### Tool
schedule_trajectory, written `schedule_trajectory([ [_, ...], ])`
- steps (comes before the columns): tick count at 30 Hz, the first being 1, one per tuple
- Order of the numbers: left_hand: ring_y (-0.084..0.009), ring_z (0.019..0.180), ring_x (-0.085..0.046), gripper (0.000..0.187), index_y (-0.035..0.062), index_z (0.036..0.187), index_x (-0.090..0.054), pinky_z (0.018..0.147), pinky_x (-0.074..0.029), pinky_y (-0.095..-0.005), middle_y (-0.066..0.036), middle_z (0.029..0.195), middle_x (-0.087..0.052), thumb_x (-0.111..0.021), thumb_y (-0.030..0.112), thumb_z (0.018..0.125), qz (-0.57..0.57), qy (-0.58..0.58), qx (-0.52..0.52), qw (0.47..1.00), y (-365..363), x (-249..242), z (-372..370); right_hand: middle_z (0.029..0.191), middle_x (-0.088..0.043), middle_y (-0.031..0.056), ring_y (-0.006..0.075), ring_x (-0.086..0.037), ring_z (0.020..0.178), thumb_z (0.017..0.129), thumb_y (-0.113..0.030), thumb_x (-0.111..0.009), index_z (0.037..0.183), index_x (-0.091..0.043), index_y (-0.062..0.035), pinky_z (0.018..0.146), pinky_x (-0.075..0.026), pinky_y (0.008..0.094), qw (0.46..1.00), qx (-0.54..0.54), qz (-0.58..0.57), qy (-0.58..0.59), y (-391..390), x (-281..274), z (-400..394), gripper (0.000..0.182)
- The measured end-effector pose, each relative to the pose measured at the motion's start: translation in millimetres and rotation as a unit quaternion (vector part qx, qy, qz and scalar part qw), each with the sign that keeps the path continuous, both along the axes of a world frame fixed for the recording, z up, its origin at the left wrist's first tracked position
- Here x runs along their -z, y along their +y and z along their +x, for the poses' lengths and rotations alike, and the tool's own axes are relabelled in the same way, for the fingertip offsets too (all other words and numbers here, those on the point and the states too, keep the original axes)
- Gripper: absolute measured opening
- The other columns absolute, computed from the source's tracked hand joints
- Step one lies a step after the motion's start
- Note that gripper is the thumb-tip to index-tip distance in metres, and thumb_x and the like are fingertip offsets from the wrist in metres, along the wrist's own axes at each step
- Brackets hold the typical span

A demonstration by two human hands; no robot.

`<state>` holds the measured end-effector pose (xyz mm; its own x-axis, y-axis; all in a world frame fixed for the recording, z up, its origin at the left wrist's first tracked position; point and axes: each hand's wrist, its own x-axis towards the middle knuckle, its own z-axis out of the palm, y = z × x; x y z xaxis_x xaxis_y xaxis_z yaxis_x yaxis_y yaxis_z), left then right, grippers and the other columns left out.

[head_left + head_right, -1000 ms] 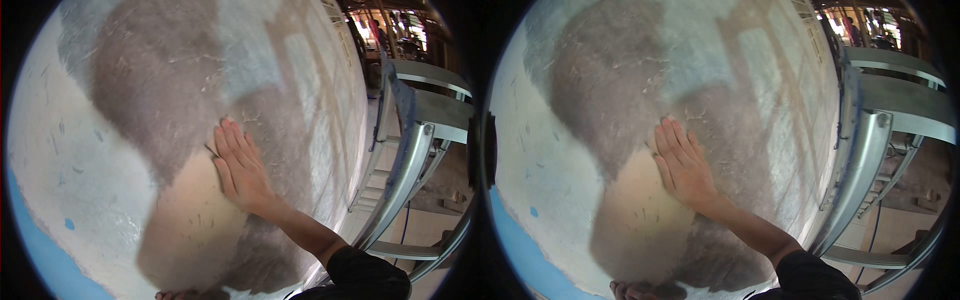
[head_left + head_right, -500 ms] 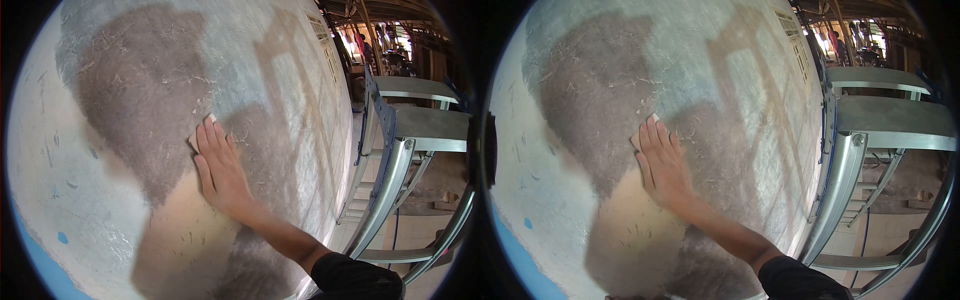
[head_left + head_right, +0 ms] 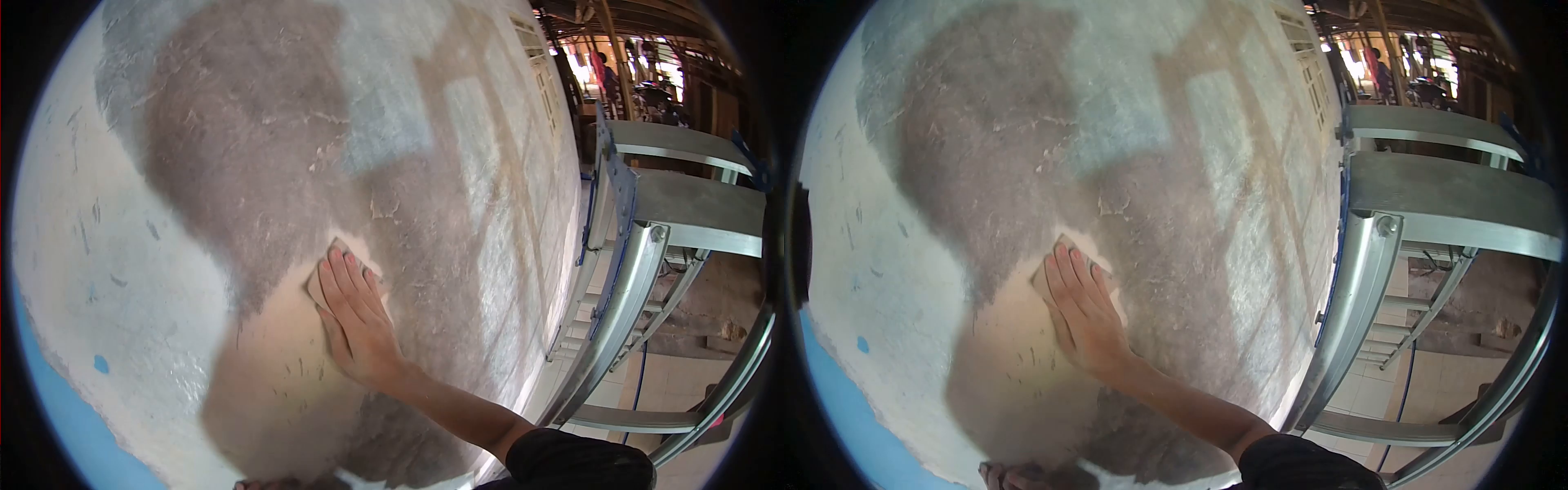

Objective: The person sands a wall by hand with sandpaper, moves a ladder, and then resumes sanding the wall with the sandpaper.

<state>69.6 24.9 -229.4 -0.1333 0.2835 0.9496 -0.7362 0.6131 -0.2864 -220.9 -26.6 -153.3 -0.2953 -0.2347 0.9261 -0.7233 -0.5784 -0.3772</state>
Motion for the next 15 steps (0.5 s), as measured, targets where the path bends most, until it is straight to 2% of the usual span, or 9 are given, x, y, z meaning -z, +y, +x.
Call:
schedule_trajectory([
  [3, -0.0387, 0.110, -0.054, 0.034, -0.0013, 0.068, -0.058, 0.094, -0.043, -0.0554, -0.017, 0.099, -0.059, -0.044, 0.017, 0.092, 0.116, 0.038, -0.114, 0.986, 9.0, 19.6, 4.9, 0.150, -0.033, 0.0226, 0.0367, -0.028, 0.142, 0.098, -0.009, -0.044, 0.144, -0.036, 0.0008, 0.115, -0.023, 0.0482, 0.999, -0.038, 0.010, 0.012, 8.3, 43.9, 4.9, 0.048],
  [5, -0.0379, 0.110, -0.053, 0.033, -0.0003, 0.069, -0.057, 0.091, -0.043, -0.0548, -0.016, 0.100, -0.059, -0.045, 0.018, 0.093, 0.152, 0.080, -0.178, 0.969, 26.1, 13.6, -15.7, 0.139, -0.049, 0.0218, 0.0345, -0.043, 0.133, 0.100, -0.012, -0.044, 0.137, -0.048, 0.0024, 0.109, -0.034, 0.0416, 0.988, -0.135, 0.001, -0.080, 26.9, 61.9, 0.7, 0.040],
  [7, -0.0395, 0.110, -0.053, 0.025, 0.0002, 0.070, -0.060, 0.095, -0.039, -0.0608, -0.014, 0.094, -0.061, -0.050, 0.017, 0.086, 0.236, 0.165, 0.009, 0.958, 37.2, 14.5, -39.4, 0.122, -0.060, 0.0162, 0.0250, -0.058, 0.112, 0.102, -0.018, -0.042, 0.128, -0.054, 0.0024, 0.095, -0.045, 0.0340, 0.957, -0.177, 0.051, -0.225, 48.0, 81.8, -1.0, 0.035],
  [9, -0.0394, 0.104, -0.058, 0.018, 0.0007, 0.073, -0.060, 0.093, -0.043, -0.0582, -0.014, 0.091, -0.063, -0.052, 0.013, 0.083, 0.322, 0.155, 0.109, 0.928, 49.2, 27.4, -58.0, 0.108, -0.062, 0.0090, 0.0153, -0.058, 0.094, 0.104, -0.025, -0.041, 0.120, -0.056, 0.0020, 0.083, -0.046, 0.0292, 0.874, -0.224, 0.103, -0.419, 58.7, 113.6, 4.9, 0.035],
  [11, -0.0360, 0.098, -0.064, 0.014, 0.0018, 0.077, -0.064, 0.090, -0.048, -0.0497, -0.016, 0.093, -0.067, -0.056, 0.011, 0.084, 0.441, 0.034, 0.208, 0.872, 53.6, 28.1, -79.5, 0.104, -0.061, 0.0068, 0.0122, -0.056, 0.091, 0.104, -0.029, -0.041, 0.117, -0.056, 0.0017, 0.081, -0.046, 0.0270, 0.845, -0.257, 0.099, -0.459, 71.0, 126.1, 2.9, 0.036],
  [12, -0.0353, 0.098, -0.065, 0.011, 0.0016, 0.086, -0.065, 0.089, -0.049, -0.0456, -0.017, 0.096, -0.067, -0.061, 0.012, 0.085, 0.508, 0.007, 0.204, 0.837, 54.5, 27.6, -91.6, 0.102, -0.060, 0.0056, 0.0107, -0.055, 0.089, 0.104, -0.031, -0.042, 0.115, -0.056, 0.0015, 0.080, -0.046, 0.0259, 0.829, -0.271, 0.097, -0.480, 77.3, 131.6, 3.1, 0.037],
  [13, -0.0346, 0.097, -0.066, 0.015, 0.0015, 0.095, -0.067, 0.088, -0.051, -0.0414, -0.019, 0.099, -0.068, -0.065, 0.013, 0.085, 0.570, -0.020, 0.204, 0.796, 55.0, 29.7, -102.7, 0.102, -0.060, 0.0057, 0.0106, -0.055, 0.089, 0.105, -0.031, -0.042, 0.116, -0.056, 0.0016, 0.080, -0.046, 0.0260, 0.828, -0.275, 0.119, -0.475, 82.2, 139.0, 4.9, 0.037],
  [15, -0.0304, 0.100, -0.066, 0.029, 0.0001, 0.109, -0.062, 0.090, -0.050, -0.0377, -0.018, 0.102, -0.068, -0.068, 0.017, 0.087, 0.675, -0.002, 0.174, 0.717, 51.1, 45.0, -120.5, 0.103, -0.061, 0.0059, 0.0104, -0.055, 0.089, 0.105, -0.032, -0.041, 0.118, -0.055, 0.0020, 0.080, -0.046, 0.0261, 0.826, -0.280, 0.157, -0.463, 91.4, 157.8, 8.1, 0.039],
])
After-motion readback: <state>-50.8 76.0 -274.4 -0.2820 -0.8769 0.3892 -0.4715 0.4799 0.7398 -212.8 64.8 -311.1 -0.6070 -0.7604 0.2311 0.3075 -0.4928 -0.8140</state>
